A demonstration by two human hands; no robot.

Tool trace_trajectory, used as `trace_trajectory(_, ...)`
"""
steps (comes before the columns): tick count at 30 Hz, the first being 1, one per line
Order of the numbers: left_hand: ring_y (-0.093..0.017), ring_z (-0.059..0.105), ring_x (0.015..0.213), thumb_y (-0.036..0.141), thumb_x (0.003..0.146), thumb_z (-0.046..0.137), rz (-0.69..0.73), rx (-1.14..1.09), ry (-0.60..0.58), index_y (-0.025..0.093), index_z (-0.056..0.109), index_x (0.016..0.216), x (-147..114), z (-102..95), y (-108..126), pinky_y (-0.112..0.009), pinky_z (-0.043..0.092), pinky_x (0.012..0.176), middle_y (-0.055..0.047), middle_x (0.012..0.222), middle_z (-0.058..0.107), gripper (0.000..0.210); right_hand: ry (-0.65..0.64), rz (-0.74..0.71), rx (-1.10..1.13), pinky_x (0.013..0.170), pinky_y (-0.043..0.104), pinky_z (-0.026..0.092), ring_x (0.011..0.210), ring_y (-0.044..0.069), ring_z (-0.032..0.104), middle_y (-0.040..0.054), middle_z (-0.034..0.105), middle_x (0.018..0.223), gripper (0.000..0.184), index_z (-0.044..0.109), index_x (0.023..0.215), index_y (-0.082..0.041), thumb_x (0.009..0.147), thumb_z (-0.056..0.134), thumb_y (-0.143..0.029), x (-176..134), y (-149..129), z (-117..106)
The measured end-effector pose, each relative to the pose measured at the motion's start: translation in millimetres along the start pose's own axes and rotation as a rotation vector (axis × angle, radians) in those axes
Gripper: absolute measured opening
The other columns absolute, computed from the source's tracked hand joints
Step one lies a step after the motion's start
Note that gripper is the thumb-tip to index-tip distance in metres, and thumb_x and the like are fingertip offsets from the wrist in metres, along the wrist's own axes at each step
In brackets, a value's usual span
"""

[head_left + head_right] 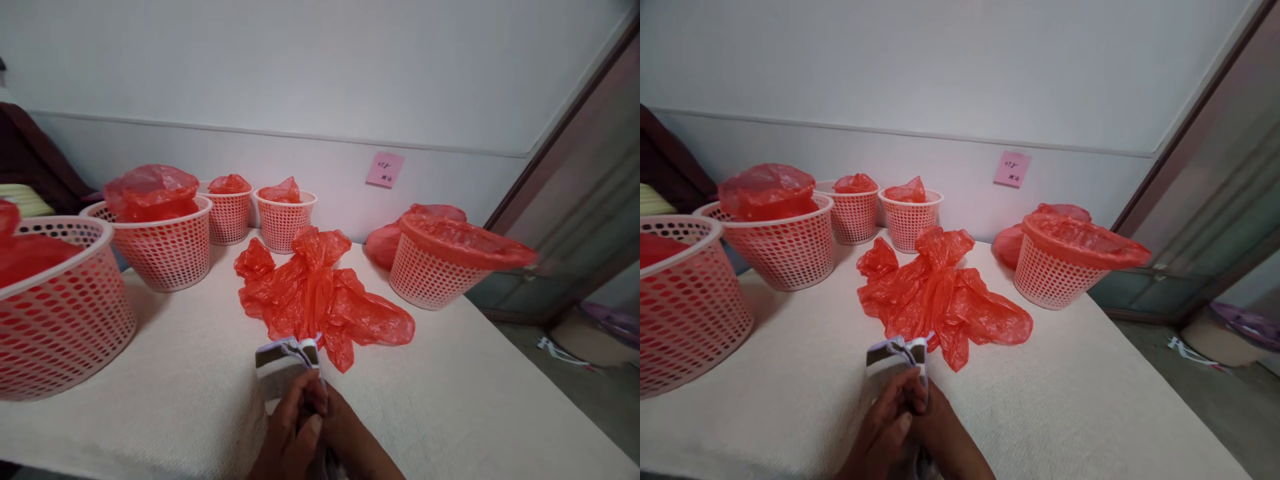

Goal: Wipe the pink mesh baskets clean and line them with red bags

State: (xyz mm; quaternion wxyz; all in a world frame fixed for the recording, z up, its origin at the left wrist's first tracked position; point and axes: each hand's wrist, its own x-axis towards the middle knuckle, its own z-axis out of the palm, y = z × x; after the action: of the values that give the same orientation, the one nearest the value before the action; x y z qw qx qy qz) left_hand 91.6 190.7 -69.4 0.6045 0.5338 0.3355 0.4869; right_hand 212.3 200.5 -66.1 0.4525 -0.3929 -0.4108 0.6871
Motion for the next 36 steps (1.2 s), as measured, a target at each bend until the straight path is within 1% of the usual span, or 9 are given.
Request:
trace_trajectory(3,-0.022,0.060,0.094,0.039,0.080,0.062,-0.006,-0.023,0.178,0.023,0.061,0.112,9.7,-8.5,7.4,-0.036,0.049,0.087,-0.006,0.100,0.064,0.036,0.036,0.041,-0.029,0.075,0.028,0.047,0.082,0.018,0.065,-0.0006,0.071,0.088,0.043,0.067,0.099,-0.021,0.059,0.061,-0.005,3.2,-5.8,-4.8)
trace_trajectory(8,-0.018,0.058,0.103,0.049,0.084,0.057,-0.086,-0.102,0.563,0.025,0.055,0.110,25.1,-36.1,6.8,-0.032,0.046,0.092,-0.003,0.110,0.060,0.036,0.148,0.000,0.382,0.068,0.033,0.050,0.068,0.021,0.068,0.0011,0.074,0.080,0.049,0.063,0.109,-0.022,0.061,0.066,-0.015,-4.1,-19.9,-19.1)
trace_trajectory(10,-0.021,0.060,0.105,0.052,0.085,0.053,-0.176,-0.169,0.535,0.021,0.059,0.104,27.3,-38.7,5.9,-0.037,0.048,0.091,-0.008,0.111,0.063,0.036,0.186,-0.034,0.497,0.073,0.036,0.052,0.073,0.024,0.070,0.0020,0.075,0.081,0.055,0.060,0.115,-0.023,0.061,0.070,-0.019,-7.5,-22.4,-20.3)
trace_trajectory(13,-0.028,0.066,0.097,0.058,0.085,0.046,-0.292,-0.244,0.366,0.017,0.067,0.092,24.1,-28.6,11.6,-0.042,0.053,0.081,-0.014,0.098,0.070,0.047,0.154,-0.037,0.565,0.079,0.039,0.052,0.081,0.026,0.071,0.0035,0.076,0.087,0.063,0.057,0.122,-0.024,0.061,0.070,-0.019,-9.0,-23.1,-16.7)
trace_trajectory(18,-0.027,0.068,0.093,0.049,0.085,0.054,-0.331,-0.303,0.124,0.017,0.065,0.107,18.3,-17.4,31.6,-0.038,0.052,0.076,-0.011,0.100,0.074,0.041,0.108,-0.017,0.544,0.085,0.042,0.051,0.091,0.028,0.071,0.0073,0.076,0.098,0.054,0.059,0.120,-0.020,0.067,0.070,-0.019,-7.9,-24.9,-14.3)
trace_trajectory(22,-0.023,0.068,0.085,0.041,0.081,0.064,-0.332,-0.192,0.195,0.017,0.060,0.107,22.7,-26.0,31.1,-0.035,0.051,0.076,-0.007,0.093,0.074,0.036,0.013,0.011,0.551,0.091,0.045,0.049,0.102,0.029,0.067,0.0103,0.074,0.105,0.045,0.060,0.120,-0.019,0.078,0.069,-0.035,-9.9,-22.9,-17.4)
trace_trajectory(26,-0.019,0.063,0.079,0.040,0.079,0.067,-0.263,-0.034,0.252,0.019,0.058,0.105,25.7,-31.1,23.1,-0.031,0.050,0.072,-0.001,0.085,0.071,0.034,-0.126,0.066,0.486,0.098,0.047,0.045,0.106,0.029,0.066,0.0122,0.073,0.108,0.052,0.062,0.119,-0.017,0.075,0.074,-0.042,-9.2,-14.3,-16.5)
trace_trajectory(32,-0.019,0.060,0.081,0.039,0.082,0.063,-0.204,0.196,0.263,0.020,0.060,0.102,25.7,-35.4,26.6,-0.030,0.048,0.075,0.000,0.086,0.068,0.027,0.004,0.054,0.380,0.101,0.045,0.042,0.105,0.028,0.067,0.0107,0.072,0.113,0.052,0.063,0.119,-0.018,0.070,0.078,-0.028,-1.6,-14.8,-11.9)
trace_trajectory(36,-0.021,0.062,0.092,0.044,0.084,0.058,-0.166,0.252,0.264,0.022,0.055,0.114,27.6,-39.8,20.1,-0.033,0.049,0.082,-0.004,0.104,0.066,0.038,0.086,0.016,0.312,0.098,0.046,0.045,0.102,0.030,0.068,0.0123,0.074,0.108,0.048,0.065,0.115,-0.014,0.070,0.076,-0.026,2.6,-22.4,-24.6)
